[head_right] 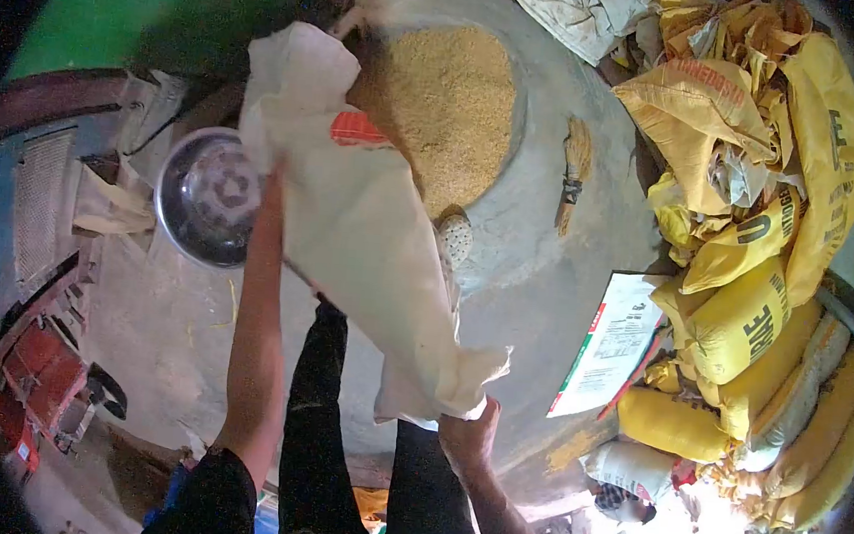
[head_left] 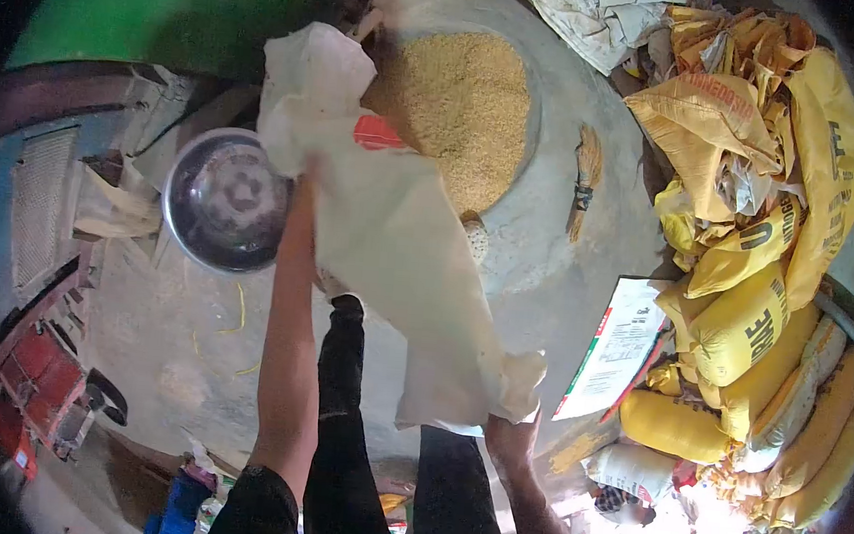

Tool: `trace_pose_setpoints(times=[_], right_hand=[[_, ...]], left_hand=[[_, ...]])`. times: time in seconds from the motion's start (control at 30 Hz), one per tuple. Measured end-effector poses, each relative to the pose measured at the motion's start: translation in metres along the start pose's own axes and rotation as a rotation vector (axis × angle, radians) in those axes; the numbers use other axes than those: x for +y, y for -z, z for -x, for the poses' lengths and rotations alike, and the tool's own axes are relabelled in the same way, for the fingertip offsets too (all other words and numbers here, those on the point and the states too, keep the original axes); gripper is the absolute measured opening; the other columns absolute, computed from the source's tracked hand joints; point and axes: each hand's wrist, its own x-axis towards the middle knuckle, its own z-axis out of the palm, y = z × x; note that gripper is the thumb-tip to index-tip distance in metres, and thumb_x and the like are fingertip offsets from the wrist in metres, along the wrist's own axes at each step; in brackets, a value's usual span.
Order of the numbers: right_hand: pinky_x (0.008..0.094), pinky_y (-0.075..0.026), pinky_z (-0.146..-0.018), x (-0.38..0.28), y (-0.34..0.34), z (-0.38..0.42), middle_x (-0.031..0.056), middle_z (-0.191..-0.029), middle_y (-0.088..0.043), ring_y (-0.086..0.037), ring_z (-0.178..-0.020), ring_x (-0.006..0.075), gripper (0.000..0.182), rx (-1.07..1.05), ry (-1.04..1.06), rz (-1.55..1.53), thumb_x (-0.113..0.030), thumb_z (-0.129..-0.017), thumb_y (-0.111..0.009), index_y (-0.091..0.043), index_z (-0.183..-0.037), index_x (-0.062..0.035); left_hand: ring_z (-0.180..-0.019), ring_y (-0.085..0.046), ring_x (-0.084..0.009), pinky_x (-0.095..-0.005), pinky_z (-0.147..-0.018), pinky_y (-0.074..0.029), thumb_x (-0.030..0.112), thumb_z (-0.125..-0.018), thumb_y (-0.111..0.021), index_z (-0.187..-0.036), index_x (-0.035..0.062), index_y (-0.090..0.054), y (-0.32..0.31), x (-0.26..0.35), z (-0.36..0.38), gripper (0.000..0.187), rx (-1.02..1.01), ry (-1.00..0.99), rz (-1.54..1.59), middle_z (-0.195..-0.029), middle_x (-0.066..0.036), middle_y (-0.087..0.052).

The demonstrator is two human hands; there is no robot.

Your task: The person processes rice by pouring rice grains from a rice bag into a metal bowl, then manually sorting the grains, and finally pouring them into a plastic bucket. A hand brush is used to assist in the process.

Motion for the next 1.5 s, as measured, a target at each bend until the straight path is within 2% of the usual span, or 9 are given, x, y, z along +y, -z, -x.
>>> trace_pose_setpoints(times=[0.1, 0.17, 0.3, 0.73, 0.83, 0.87, 1.0, 1.43, 1.5], right_hand=[[0.031, -0.048, -0.06, -0.058, 0.016, 0.007, 0.0152, -0.07, -0.064, -0.064, -0.07, 0.0169, 0.014, -0.086, 0.091, -0.024, -0.007, -0.075, -0.061, -0.06, -0.082, 0.0049], [0.0326, -0.048, -0.057, -0.07, 0.026, 0.009, 0.0149, -0.063, -0.063, -0.064, -0.064, 0.0191, 0.011, -0.101, 0.118, -0.064, -0.006, -0.074, -0.061, -0.06, -0.076, 0.0051], [0.0325, -0.048, -0.056, -0.086, 0.05, 0.017, 0.0166, -0.065, -0.063, -0.066, -0.065, 0.0205, 0.01, -0.082, 0.252, 0.019, -0.005, -0.074, -0.061, -0.06, -0.077, 0.0042], [0.0346, -0.048, -0.055, -0.146, 0.135, 0.058, 0.0153, -0.064, -0.062, -0.066, -0.065, 0.0291, 0.011, -0.331, 0.473, 0.313, -0.007, -0.068, -0.066, -0.061, -0.076, -0.0003], [0.0372, -0.049, -0.061, -0.143, 0.148, 0.065, 0.0166, -0.073, -0.063, -0.066, -0.073, 0.0301, 0.018, -0.197, 0.583, 0.396, -0.007, -0.069, -0.065, -0.062, -0.085, -0.0014], [0.0402, -0.048, -0.069, -0.153, 0.162, 0.073, 0.0195, -0.088, -0.062, -0.063, -0.084, 0.032, 0.028, -0.316, 0.271, 0.181, -0.008, -0.069, -0.065, -0.059, -0.096, -0.0009], [0.0393, -0.047, -0.075, -0.133, 0.187, 0.084, 0.0217, -0.097, -0.06, -0.061, -0.091, 0.0318, 0.033, -0.305, 0.356, 0.302, -0.011, -0.07, -0.066, -0.057, -0.1, 0.0011], [0.0352, -0.042, -0.091, -0.202, 0.251, 0.121, 0.0116, -0.116, -0.053, -0.051, -0.108, 0.0237, 0.06, -0.053, 0.048, 0.011, -0.001, -0.069, -0.067, -0.043, -0.124, -0.0011], [0.0344, -0.04, -0.093, -0.214, 0.262, 0.127, 0.0102, -0.119, -0.051, -0.05, -0.109, 0.0231, 0.063, -0.076, 0.011, -0.069, 0.0, -0.069, -0.066, -0.04, -0.126, -0.0002]], left_hand=[[-0.104, -0.055, -0.0366, -0.0445, -0.089, -0.044, 0.031, -0.082, -0.055, -0.124, -0.0027, -0.044, -0.024, -0.021, -0.043, 0.055, 0.091, -0.22, -1.332, -0.118, -0.023, -0.054], [-0.098, -0.056, -0.04, -0.0459, -0.088, -0.044, 0.022, -0.078, -0.058, -0.116, -0.0046, -0.048, -0.041, -0.052, -0.058, 0.048, 0.106, -0.414, -1.511, -0.11, -0.027, -0.055], [-0.097, -0.055, -0.0424, -0.048, -0.086, -0.044, 0.017, -0.078, -0.055, -0.112, -0.0035, -0.05, -0.115, -0.041, -0.002, 0.04, 0.125, -0.42, -1.227, -0.101, -0.027, -0.059], [-0.089, -0.059, -0.0414, -0.0488, -0.081, -0.046, 0.017, -0.08, -0.052, -0.097, -0.0011, -0.058, -0.152, 0.018, 0.079, 0.026, 0.023, -0.359, -1.191, -0.092, -0.026, -0.061], [-0.088, -0.059, -0.0405, -0.0486, -0.081, -0.046, 0.017, -0.079, -0.052, -0.094, -0.0016, -0.058, -0.169, 0.023, 0.089, 0.025, -0.073, -0.305, -1.174, -0.091, -0.025, -0.061], [-0.087, -0.059, -0.0404, -0.0486, -0.08, -0.046, 0.017, -0.079, -0.052, -0.092, -0.0018, -0.058, -0.174, 0.022, 0.094, 0.024, -0.088, -0.325, -1.163, -0.089, -0.025, -0.061], [-0.086, -0.059, -0.0402, -0.0483, -0.079, -0.047, 0.016, -0.078, -0.051, -0.088, -0.0025, -0.058, -0.189, 0.031, 0.114, 0.022, -0.089, -0.348, -1.152, -0.087, -0.025, -0.061], [-0.09, -0.059, -0.0419, -0.046, -0.082, -0.046, 0.013, -0.075, -0.051, -0.089, -0.0061, -0.059, -0.236, 0.061, 0.129, 0.025, -0.124, -0.405, -0.893, -0.093, -0.028, -0.061], [-0.093, -0.058, -0.0417, -0.0449, -0.084, -0.046, 0.014, -0.075, -0.052, -0.094, -0.0062, -0.06, -0.245, 0.075, 0.136, 0.028, -0.121, -0.24, -0.732, -0.097, -0.027, -0.06]])
